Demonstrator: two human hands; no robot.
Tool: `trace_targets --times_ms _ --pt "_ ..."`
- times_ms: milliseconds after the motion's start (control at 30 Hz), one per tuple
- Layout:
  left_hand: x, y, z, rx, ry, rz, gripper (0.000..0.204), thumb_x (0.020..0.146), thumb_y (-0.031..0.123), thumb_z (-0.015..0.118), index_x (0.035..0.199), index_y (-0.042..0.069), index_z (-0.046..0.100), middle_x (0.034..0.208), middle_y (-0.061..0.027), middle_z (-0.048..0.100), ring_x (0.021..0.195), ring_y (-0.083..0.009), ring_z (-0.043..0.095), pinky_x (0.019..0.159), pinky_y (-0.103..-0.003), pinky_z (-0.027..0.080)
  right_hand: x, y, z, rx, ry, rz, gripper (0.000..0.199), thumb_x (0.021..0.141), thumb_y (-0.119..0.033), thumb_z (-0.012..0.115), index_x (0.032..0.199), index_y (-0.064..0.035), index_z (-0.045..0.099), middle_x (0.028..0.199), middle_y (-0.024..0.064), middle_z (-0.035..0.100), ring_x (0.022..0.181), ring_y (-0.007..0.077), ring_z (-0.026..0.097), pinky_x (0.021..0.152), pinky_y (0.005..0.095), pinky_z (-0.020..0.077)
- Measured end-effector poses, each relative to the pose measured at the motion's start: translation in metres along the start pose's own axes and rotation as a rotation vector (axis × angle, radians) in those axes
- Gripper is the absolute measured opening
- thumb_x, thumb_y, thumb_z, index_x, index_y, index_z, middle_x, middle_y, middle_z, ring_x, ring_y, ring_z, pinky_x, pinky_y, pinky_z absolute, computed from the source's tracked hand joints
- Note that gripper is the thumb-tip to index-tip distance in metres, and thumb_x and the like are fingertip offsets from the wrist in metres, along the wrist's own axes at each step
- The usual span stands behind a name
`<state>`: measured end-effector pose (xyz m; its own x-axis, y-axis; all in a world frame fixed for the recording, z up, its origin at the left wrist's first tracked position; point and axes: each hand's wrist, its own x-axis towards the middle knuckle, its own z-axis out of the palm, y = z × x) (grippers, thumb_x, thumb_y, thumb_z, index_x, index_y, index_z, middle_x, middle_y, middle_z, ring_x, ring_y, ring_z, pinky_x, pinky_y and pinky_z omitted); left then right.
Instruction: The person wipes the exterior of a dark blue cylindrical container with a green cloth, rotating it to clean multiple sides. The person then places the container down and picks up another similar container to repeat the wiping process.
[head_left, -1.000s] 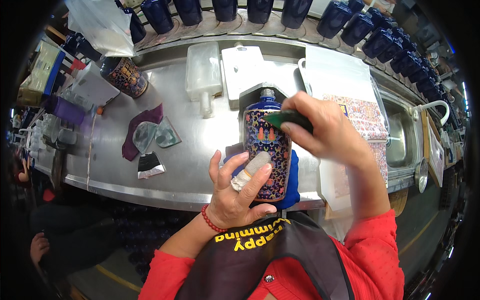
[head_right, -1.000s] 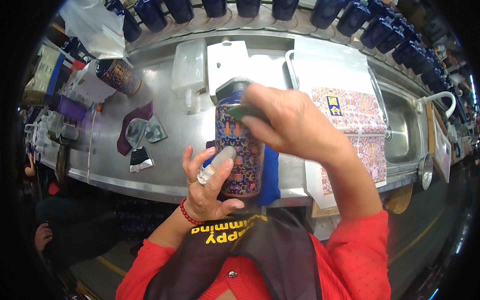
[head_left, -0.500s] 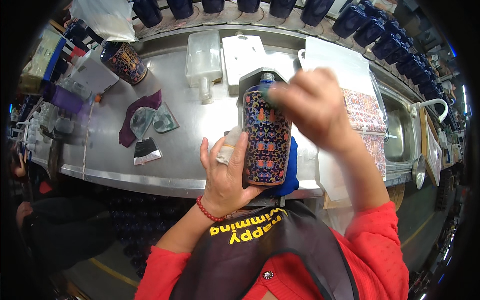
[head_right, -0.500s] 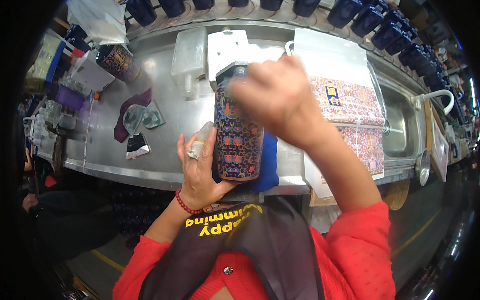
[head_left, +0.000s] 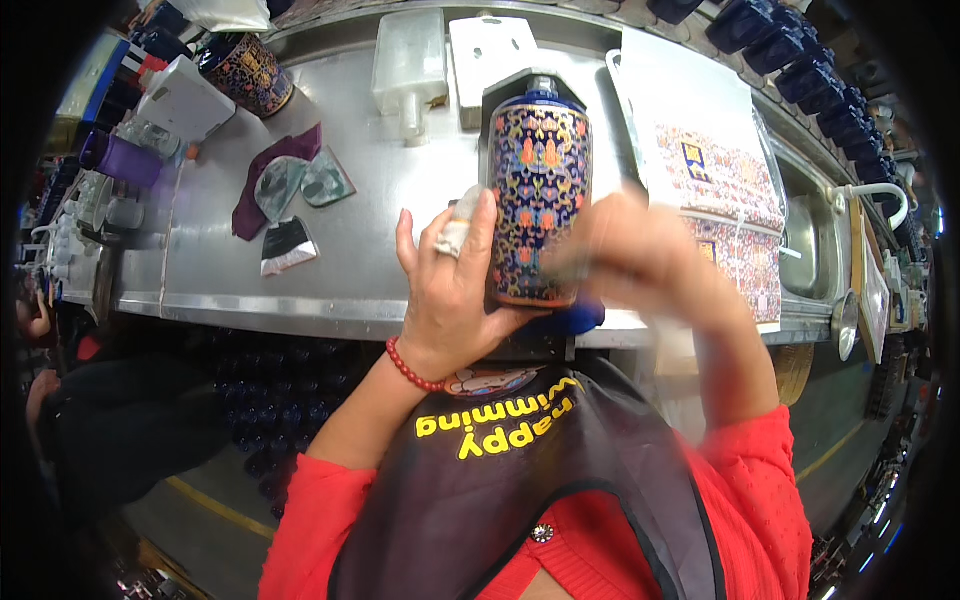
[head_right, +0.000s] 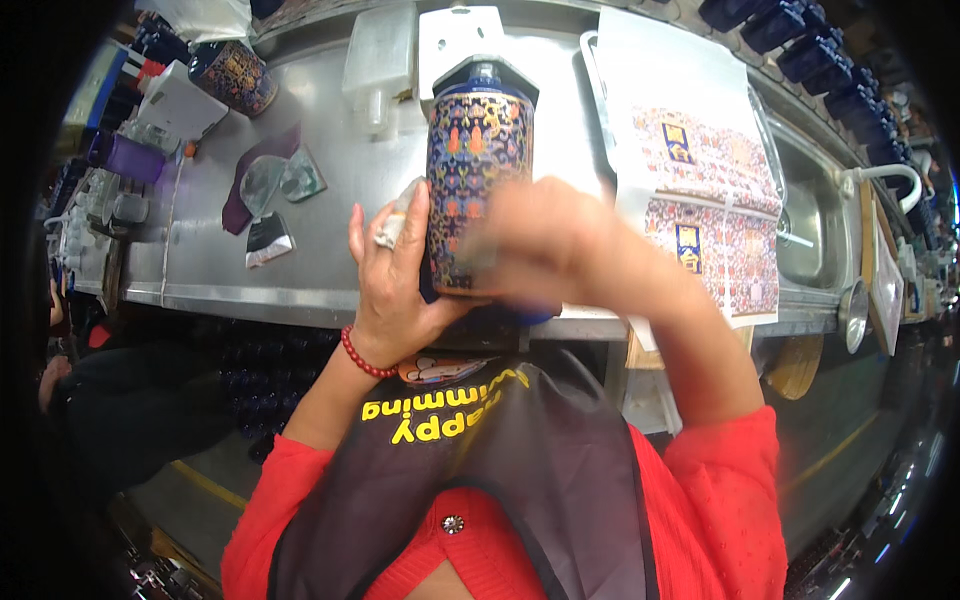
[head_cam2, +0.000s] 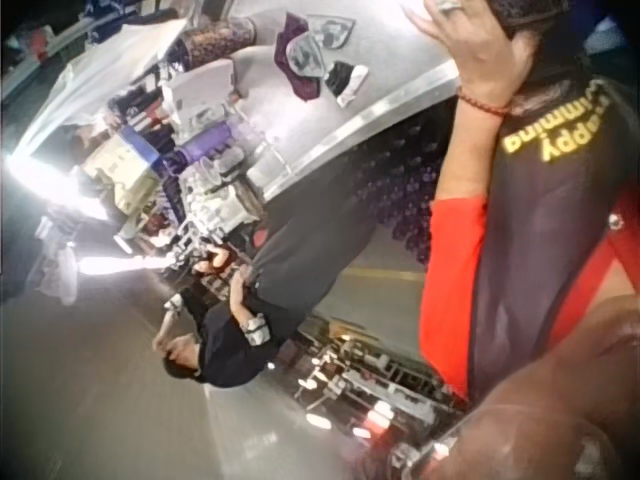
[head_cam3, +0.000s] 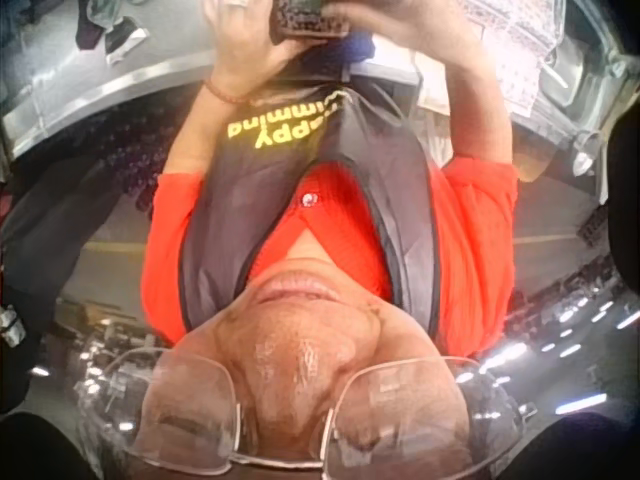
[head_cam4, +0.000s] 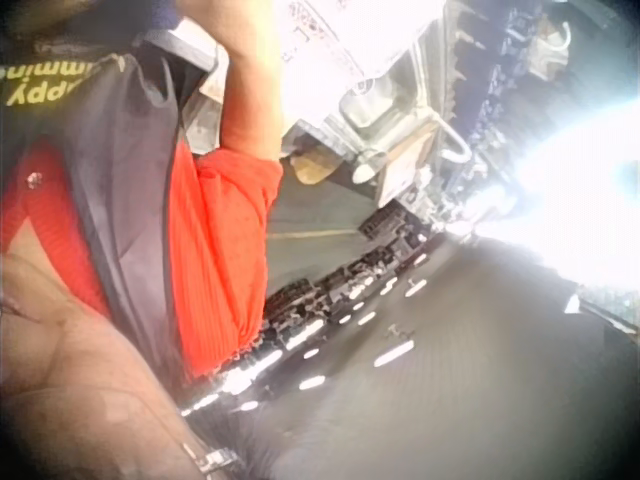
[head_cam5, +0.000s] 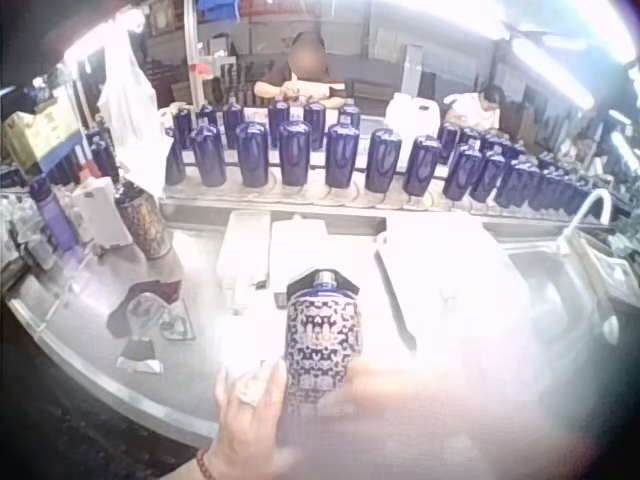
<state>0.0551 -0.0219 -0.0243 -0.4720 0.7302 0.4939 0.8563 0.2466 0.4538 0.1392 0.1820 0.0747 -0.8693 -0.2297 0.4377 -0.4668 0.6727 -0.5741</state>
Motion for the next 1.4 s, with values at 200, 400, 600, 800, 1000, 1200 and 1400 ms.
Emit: trace_targets --times_ms 200,400,600,800,1000,1200,1400 --pt "0.0 -0.002 0.004 0.01 0.024 0.012 0.112 0.075 0.061 0.078 0.154 -0.004 0.033 0.141 -0.0193 0.054 0.125 -0.0384 0.046 0.112 -0.07 0.014 -0.026 -0.005 0.018 -0.246 -0.038 -0.237 0.025 0.074 -0.014 0.076 0.098 -0.0116 0.068 0.081 0.003 0.052 0.07 0.0198 0.054 0.068 0.0358 0.0431" --pt "-0.022 0.007 -0.001 0.01 0.079 0.059 0.073 0.09 0.051 0.067 0.142 0.001 0.056 0.137 -0.0222 0.058 0.126 -0.0364 0.051 0.116 -0.063 0.013 -0.069 0.013 0.022 0.204 0.366 0.493 0.016 0.084 -0.007 0.076 0.097 0.0008 0.071 0.082 0.0062 0.063 0.069 0.0139 0.058 0.062 0.0277 0.0433" --pt "-0.034 0.015 -0.005 0.066 0.1 0.188 0.04 0.09 0.034 0.069 0.126 0.018 0.072 0.131 -0.0179 0.064 0.124 -0.0306 0.053 0.118 -0.062 0.009 -0.072 0.012 0.025 0.049 0.304 0.355 0.023 0.075 -0.002 0.079 0.097 -0.0021 0.072 0.079 0.0064 0.059 0.069 0.0172 0.055 0.062 0.0301 0.0419" --pt "-0.03 0.017 -0.007 0.05 0.108 0.176 0.042 0.082 0.023 0.075 0.124 0.019 0.073 0.128 -0.0159 0.065 0.121 -0.0284 0.055 0.118 -0.062 0.01 -0.06 -0.005 0.008 -0.583 0.057 -0.088 0.027 0.075 -0.015 0.069 0.101 -0.0134 0.07 0.08 0.0001 0.048 0.071 0.0182 0.052 0.077 0.0415 0.041" --pt "-0.03 0.017 -0.006 0.049 0.112 0.171 0.042 0.081 0.021 0.075 0.123 0.021 0.073 0.128 -0.0152 0.066 0.12 -0.0276 0.056 0.118 -0.061 0.011 -0.05 -0.012 -0.001 -0.648 0.075 -0.103 0.025 0.077 -0.019 0.064 0.101 -0.0145 0.07 0.083 -0.0005 0.051 0.071 0.0183 0.052 0.081 0.0434 0.0416" --pt "-0.029 0.015 -0.007 0.036 0.108 0.172 0.042 0.082 0.02 0.075 0.123 0.021 0.073 0.129 -0.015 0.065 0.119 -0.0275 0.056 0.119 -0.061 0.011 -0.049 -0.01 0.003 -0.651 0.116 -0.118 0.026 0.077 -0.018 0.065 0.103 -0.0145 0.069 0.085 -0.0002 0.054 0.073 0.0183 0.054 0.083 0.0452 0.0422" --pt "-0.029 0.014 -0.007 0.036 0.102 0.184 0.039 0.086 0.023 0.071 0.125 0.019 0.072 0.13 -0.0168 0.064 0.119 -0.0296 0.056 0.12 -0.059 0.009 -0.045 -0.011 0.003 -0.673 0.088 -0.095 0.027 0.076 -0.018 0.066 0.103 -0.0155 0.069 0.087 -0.0003 0.055 0.074 0.018 0.055 0.084 0.0452 0.0421"
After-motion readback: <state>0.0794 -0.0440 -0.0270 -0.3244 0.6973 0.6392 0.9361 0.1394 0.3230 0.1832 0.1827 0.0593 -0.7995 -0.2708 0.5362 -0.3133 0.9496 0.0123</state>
